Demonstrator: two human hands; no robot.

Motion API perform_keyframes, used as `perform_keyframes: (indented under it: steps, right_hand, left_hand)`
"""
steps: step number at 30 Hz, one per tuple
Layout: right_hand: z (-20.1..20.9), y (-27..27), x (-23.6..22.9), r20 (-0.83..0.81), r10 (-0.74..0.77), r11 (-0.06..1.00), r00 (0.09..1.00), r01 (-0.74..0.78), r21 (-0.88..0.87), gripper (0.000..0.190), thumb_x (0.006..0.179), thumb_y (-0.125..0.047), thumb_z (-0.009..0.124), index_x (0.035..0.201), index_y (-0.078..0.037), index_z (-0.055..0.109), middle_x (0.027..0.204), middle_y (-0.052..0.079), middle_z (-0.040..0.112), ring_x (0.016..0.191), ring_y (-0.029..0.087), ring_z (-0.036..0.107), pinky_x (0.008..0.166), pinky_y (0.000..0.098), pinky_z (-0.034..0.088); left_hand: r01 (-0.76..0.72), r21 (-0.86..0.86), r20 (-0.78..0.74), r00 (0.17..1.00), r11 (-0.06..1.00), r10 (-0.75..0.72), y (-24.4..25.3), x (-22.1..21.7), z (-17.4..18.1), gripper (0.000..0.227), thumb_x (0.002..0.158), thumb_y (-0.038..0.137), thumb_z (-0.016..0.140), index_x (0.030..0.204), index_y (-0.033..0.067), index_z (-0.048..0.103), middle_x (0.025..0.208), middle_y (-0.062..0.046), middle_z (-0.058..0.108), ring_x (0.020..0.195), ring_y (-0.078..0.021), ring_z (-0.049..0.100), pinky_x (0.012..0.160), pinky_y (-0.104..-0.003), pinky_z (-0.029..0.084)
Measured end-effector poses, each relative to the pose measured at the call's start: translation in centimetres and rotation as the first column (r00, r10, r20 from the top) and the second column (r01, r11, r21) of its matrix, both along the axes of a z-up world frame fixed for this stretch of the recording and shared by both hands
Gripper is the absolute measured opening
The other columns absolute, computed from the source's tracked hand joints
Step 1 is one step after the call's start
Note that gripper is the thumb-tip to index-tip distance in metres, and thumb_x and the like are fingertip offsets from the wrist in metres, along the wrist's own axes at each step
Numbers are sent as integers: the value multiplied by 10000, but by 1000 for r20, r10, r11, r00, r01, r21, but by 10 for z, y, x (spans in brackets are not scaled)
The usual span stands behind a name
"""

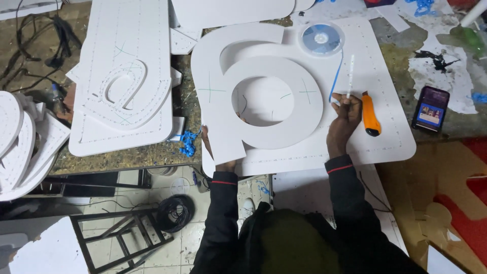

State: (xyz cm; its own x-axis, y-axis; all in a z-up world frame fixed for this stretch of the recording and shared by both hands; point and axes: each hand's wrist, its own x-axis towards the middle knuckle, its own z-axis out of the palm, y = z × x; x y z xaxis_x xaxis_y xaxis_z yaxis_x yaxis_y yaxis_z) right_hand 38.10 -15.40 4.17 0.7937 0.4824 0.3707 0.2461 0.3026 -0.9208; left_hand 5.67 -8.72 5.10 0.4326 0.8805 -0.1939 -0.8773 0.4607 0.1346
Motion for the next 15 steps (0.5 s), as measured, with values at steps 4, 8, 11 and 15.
perform_keyframes:
  steps: [4, 8, 11, 15]
  right_hand:
    - [-39, 1, 61, 2, -103, 995, 995, 103, 13, 265, 1240, -434, 557, 1276, -175, 599, 1269, 100, 763, 1275, 266, 758, 1091, 489, 630]
    - [-35, -5, 88, 42, -195, 981, 980, 194, 30, 110, 1221, -291, 572, 1229, -188, 611, 1210, 74, 785, 1190, 199, 762, 1052, 440, 591]
    - [-7, -14, 56, 37, -97, 995, 995, 97, -19, 84, 1238, -247, 578, 1210, -186, 627, 1166, 52, 778, 1155, 171, 768, 1007, 356, 604]
    - [-6, -17, 25, 7, 144, 975, 990, -140, -170, 77, 1235, -172, 616, 1194, -151, 678, 1074, 38, 791, 1089, 126, 756, 951, 273, 595]
  left_hand:
    - [66, 115, 76, 994, 991, -75, -1, -15, -15, 917, 980, 661, 721, 1571, -29, 597, 1450, -334, 706, 1228, -490, 778, 1009, -589, 689]
    - [14, 50, -192, 981, 999, -4, 1, -8, -35, 765, 1024, 587, 697, 1523, 10, 633, 1399, -226, 728, 1194, -398, 784, 1039, -551, 672]
    - [42, 36, -404, 914, 998, -24, 21, -5, -72, 420, 1063, 336, 709, 1349, 30, 709, 1206, -145, 779, 1090, -328, 812, 983, -486, 686]
    - [197, 223, -810, 582, 955, 69, 22, 9, -60, 274, 1086, 219, 693, 1297, 56, 759, 1071, -113, 793, 1015, -237, 790, 902, -407, 694]
